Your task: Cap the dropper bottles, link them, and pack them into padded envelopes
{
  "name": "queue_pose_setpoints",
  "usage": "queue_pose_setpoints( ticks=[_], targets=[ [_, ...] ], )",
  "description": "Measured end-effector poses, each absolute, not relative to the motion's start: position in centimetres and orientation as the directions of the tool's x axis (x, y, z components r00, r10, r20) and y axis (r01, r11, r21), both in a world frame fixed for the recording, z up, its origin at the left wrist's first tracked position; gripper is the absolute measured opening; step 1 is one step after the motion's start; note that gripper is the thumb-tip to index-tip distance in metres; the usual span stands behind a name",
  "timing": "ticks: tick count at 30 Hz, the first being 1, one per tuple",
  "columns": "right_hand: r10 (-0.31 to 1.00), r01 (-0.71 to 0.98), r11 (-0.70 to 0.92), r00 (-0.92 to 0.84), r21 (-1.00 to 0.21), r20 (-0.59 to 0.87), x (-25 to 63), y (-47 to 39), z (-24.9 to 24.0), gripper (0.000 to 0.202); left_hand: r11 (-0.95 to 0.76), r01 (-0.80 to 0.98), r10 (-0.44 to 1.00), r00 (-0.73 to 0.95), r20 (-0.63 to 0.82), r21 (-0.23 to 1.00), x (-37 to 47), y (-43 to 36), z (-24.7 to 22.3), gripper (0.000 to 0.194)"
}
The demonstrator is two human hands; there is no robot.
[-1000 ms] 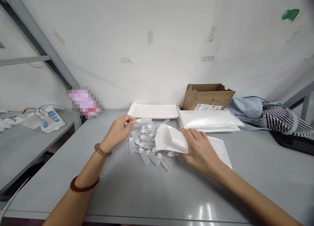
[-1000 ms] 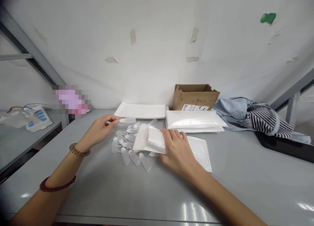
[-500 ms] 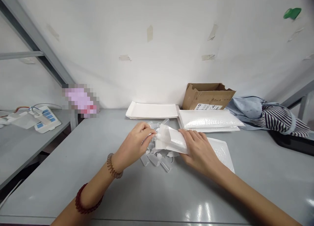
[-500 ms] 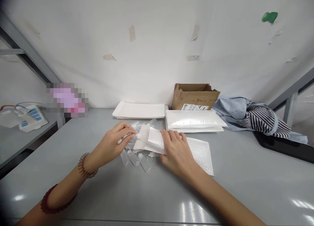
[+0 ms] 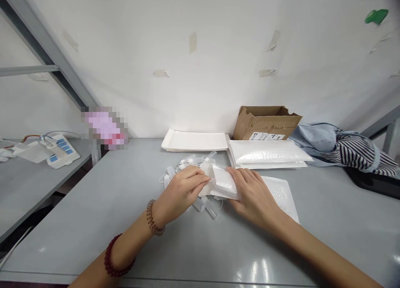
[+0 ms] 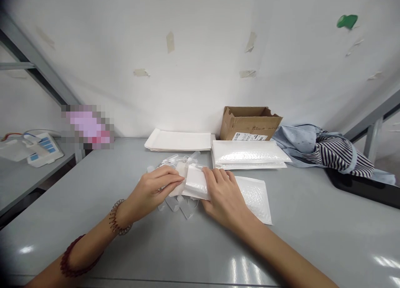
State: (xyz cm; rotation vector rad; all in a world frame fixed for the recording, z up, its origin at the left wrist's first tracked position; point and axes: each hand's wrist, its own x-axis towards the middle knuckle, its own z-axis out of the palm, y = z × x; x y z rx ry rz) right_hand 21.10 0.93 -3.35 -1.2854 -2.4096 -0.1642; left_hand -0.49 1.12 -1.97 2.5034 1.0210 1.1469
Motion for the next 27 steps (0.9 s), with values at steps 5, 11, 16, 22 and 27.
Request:
queue_pose_setpoints(
  ticks=[5, 11, 16, 22, 27],
  targets=[
    [0.742, 0.787, 0.609, -0.524, -0.094, 0.417, 21.0, 0.7, -3.2, 0.049, -0.714, 0.443, 0.701, 0.455, 0.549, 0.543, -0.2, 1.1, -1.7, 0.015],
    [0.72, 0.757, 0.644, -0.548, -0.114, 0.426, 20.8, 0.4, -3.1, 0.051, -0.636, 0.424, 0.764, 0.466, 0.447, 0.645, -0.1, 0.8, -1.2, 0.019],
    [0.708, 0.734, 0.666, -0.566, -0.134, 0.423, 20.6, -0.1, -3.0, 0.049, -0.575, 0.394, 0.793, 0.483, 0.37, 0.717, 0.5, 0.1, -0.7, 0.026],
    [0.685, 0.715, 0.685, -0.567, -0.139, 0.457, 20.5, -0.3, -2.6, 0.049, -0.485, 0.295, 0.84, 0.42, 0.344, 0.823, 1.0, -0.4, -0.4, 0.026],
    [0.681, 0.725, 0.675, -0.542, -0.137, 0.492, 20.7, 0.0, -2.4, 0.05, -0.48, 0.236, 0.85, 0.365, 0.381, 0.845, 0.7, -0.5, 0.3, 0.016]
  ],
)
